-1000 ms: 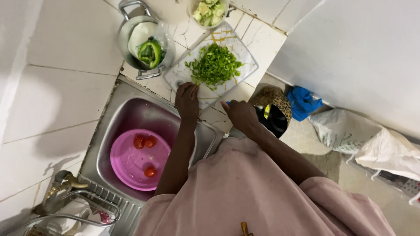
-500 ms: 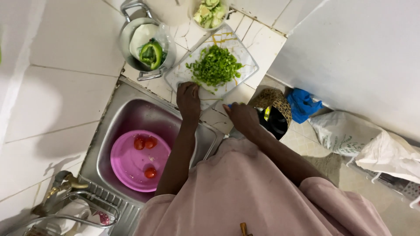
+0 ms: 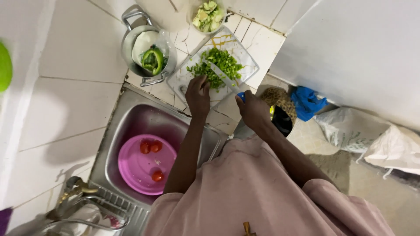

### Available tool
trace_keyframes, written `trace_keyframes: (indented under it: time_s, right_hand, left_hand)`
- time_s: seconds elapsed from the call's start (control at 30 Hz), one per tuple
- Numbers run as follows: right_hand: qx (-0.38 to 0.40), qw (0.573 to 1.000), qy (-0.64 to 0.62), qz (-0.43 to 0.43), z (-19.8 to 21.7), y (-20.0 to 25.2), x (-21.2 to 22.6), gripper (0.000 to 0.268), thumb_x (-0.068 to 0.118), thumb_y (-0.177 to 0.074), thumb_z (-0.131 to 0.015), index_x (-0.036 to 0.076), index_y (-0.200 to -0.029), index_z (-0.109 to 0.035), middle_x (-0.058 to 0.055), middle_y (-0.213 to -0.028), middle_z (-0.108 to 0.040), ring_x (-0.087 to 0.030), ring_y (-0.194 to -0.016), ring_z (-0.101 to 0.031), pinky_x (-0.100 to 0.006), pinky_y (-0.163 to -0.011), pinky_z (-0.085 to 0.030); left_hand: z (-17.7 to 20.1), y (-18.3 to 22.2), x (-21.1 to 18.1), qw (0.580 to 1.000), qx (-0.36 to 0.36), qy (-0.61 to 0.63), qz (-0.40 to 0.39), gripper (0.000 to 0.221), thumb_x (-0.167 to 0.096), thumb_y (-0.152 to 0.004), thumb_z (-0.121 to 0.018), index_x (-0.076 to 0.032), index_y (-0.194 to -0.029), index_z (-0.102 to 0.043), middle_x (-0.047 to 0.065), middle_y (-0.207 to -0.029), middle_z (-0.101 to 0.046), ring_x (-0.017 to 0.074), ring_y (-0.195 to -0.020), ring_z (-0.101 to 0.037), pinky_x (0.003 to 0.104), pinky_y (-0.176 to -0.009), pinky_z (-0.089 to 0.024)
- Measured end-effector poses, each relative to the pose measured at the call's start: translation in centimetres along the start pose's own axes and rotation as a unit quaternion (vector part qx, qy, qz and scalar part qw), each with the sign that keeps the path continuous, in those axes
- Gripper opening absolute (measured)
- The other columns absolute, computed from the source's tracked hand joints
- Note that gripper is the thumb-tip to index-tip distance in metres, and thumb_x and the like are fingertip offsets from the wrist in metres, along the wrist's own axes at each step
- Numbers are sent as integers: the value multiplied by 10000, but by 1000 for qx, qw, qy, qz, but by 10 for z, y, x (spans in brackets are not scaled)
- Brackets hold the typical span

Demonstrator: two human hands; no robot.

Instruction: A person is chopping green vegetables on a cutting board next to a sink in a kitchen area.

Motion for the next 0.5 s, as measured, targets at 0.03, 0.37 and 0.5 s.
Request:
trace_keyframes:
  time_s: [0.03,0.37,0.5]
  right_hand:
    - [0,1000,-5,-2,-3,6,-4,502,477,-1088,-476,-4,-1073,-618,-205,-804,-650,-472,-808,-705,-593,-620,-540]
    - [47,998,-14,-40,-5,3,-3,627,571,-1085,-412,-8,-1171,-638,-287,-908,-699,-523,-914,-712,-621,-733,-557]
    - [6,999,-44,-27,13,11,2,482,432,-1084,-466,-7,-1227,-604,-260,-933,-689,-493,-896,-710,-589,-712,-566]
  left_hand:
    - [7,5,-3,1000,4,-4,-2,250,-128,-1021,-686,-112,-1271,-703,55,-1179,-665,226,-1066,-703,339,-861,-643]
    - [16,-46,0,993,9,-93,71,294,5,-1011,-490,-35,-1277,-608,115,-1159,-535,267,-969,-629,415,-797,-550]
    - [8,-43,-12,995,72,-8,69,338,-125,-1090,-435,-59,-1341,-651,147,-1211,-615,322,-1134,-661,461,-938,-542]
Point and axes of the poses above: each hand's wrist, its own y-axis away from the middle knuckle, its own z-axis out of the back of the hand, x = y × z, the point moved 1 cm from there along -y, towards the middle knuckle
